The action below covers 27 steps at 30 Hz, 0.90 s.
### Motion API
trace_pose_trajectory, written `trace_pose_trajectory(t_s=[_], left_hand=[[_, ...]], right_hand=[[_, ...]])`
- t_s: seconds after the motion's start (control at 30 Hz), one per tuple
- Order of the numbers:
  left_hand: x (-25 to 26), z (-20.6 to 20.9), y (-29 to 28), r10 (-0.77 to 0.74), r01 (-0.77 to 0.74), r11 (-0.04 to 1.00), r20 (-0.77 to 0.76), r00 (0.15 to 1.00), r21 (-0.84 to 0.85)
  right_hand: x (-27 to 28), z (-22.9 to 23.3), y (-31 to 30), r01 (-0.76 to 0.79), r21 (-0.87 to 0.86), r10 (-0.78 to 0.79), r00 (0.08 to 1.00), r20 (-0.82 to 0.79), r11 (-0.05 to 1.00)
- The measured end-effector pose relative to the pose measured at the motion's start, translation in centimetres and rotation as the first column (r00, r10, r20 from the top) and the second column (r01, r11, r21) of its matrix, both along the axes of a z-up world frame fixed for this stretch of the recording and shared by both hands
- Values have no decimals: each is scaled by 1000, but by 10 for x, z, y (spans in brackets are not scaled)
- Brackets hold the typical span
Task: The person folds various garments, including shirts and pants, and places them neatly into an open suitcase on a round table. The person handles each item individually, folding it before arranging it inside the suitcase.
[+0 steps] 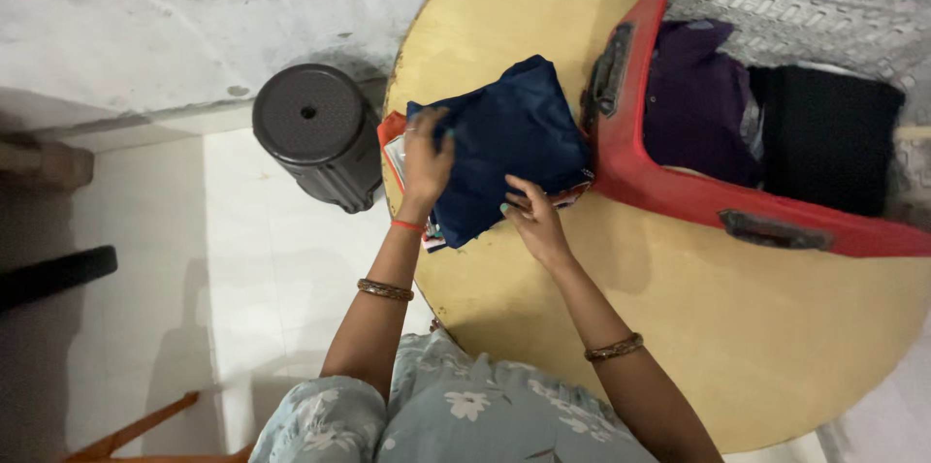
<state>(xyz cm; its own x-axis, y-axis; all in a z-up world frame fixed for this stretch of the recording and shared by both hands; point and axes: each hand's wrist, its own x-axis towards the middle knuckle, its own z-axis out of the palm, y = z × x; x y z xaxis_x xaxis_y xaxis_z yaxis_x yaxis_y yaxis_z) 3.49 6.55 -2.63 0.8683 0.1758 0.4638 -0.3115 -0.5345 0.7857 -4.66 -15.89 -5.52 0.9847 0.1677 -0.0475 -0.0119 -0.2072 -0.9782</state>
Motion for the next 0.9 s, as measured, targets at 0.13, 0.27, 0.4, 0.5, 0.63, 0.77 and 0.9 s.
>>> trace_pose_trajectory(t_s=[0.13,0.27,0.4,0.5,0.63,0.77,0.9], left_hand=[[17,-17,21,150,-157,986,-111,983,-61],[32,-35,33,179,-207,972,-221,959,-110],[40,-45,36,154,-172,984,-284,946,-38],[41,-40,31,109,-85,993,-400,910,77],[27,-18,22,201,-162,949,-123,972,272],[21,-3,12,-72,70,997,-414,907,-21],[31,-17,5,-212,95,971,-606,766,-219]], right_hand=[[3,-16,7,75,126,-58,989,-136,989],[5,-27,10,141,81,-128,981,-146,987],[6,-27,6,145,34,-138,977,-159,989],[6,-25,5,135,24,-131,982,-139,991],[7,-24,4,108,59,-96,979,-179,992],[4,-27,2,217,49,-189,925,-329,975],[8,-20,3,435,-29,-383,758,-529,900]])
